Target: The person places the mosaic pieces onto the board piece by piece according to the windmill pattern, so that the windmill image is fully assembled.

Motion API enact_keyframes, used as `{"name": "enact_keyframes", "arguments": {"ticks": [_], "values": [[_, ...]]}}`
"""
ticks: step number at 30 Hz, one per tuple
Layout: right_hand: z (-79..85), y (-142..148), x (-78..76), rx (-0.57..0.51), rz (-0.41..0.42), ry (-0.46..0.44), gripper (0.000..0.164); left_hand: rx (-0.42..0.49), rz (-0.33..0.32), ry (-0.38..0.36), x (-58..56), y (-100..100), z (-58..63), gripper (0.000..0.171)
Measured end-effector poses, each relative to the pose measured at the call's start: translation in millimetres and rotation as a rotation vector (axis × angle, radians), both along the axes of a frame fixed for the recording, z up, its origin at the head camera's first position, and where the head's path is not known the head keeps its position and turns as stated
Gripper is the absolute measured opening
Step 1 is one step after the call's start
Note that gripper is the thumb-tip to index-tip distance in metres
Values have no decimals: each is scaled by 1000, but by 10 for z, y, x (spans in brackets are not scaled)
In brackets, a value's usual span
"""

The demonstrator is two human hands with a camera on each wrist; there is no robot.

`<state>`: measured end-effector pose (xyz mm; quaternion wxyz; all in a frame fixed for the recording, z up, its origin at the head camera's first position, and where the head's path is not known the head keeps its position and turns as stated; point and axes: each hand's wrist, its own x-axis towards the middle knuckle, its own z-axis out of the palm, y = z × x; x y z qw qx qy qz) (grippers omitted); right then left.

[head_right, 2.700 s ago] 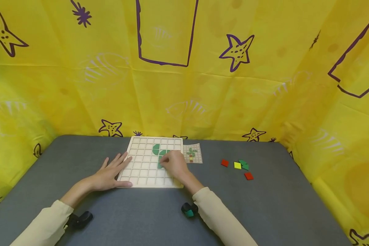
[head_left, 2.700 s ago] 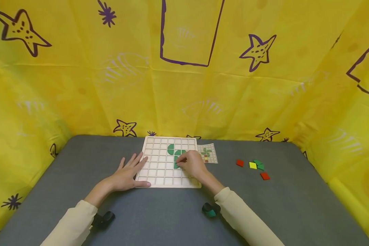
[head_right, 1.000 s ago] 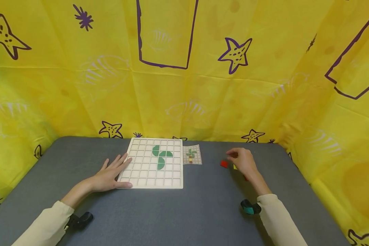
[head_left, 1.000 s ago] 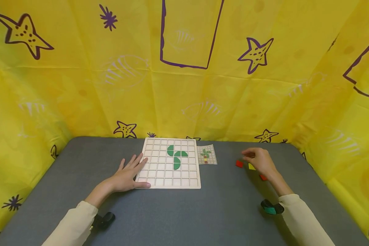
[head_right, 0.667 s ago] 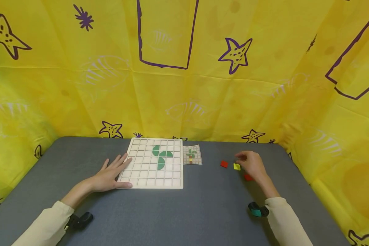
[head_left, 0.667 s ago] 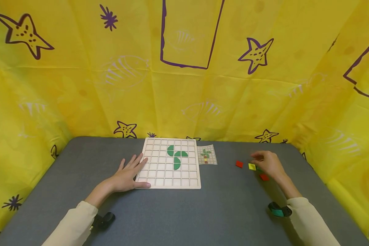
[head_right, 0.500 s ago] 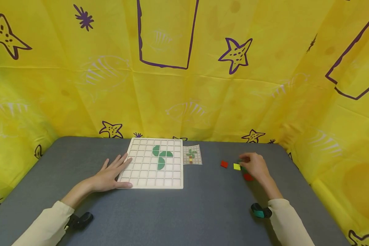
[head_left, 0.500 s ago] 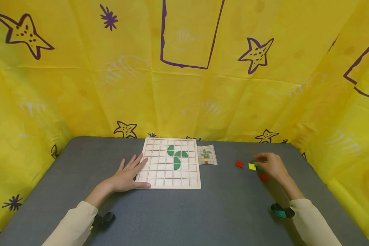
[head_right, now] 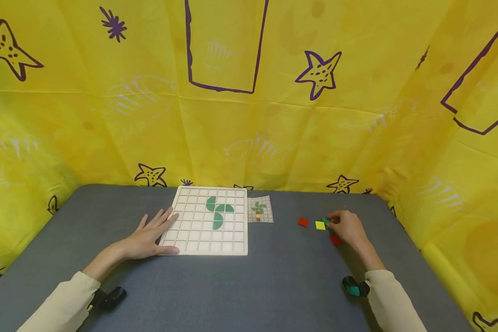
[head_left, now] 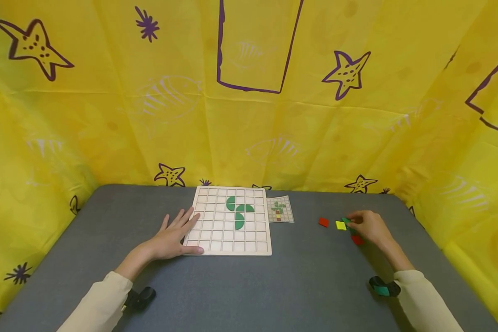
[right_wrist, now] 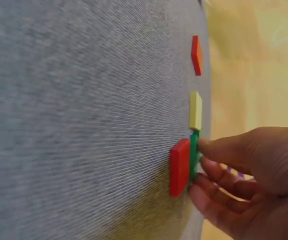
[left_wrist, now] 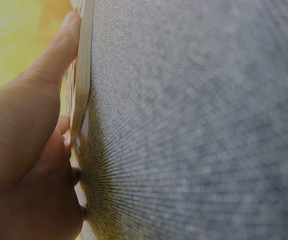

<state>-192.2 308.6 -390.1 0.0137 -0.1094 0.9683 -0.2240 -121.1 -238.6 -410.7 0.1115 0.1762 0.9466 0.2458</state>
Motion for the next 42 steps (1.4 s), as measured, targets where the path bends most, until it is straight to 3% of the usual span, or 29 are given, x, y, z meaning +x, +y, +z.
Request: {"name": "enact_keyframes", "arguments": {"ticks": [6,11,18,26,31,42], "values": [[32,-50,-37,67,27,-45,28,7,-12,20,0,-3,-16,104],[60,-84,-61,49,45,-61,22,4,-9,21,4,-10,-20,105],[93,-28,-67,38,92,-86,27,6,-3,5,9,-15,-5,105],[108,13,-69,31,37,-107,23,8,-4,9,5,13,6,104],[107,15,-86,20,18,-79,12,7,1,11,11,6,9,103],[263,-160,-116,-2,37,24,15,25,-6,15,1,9,-20,104]]}}
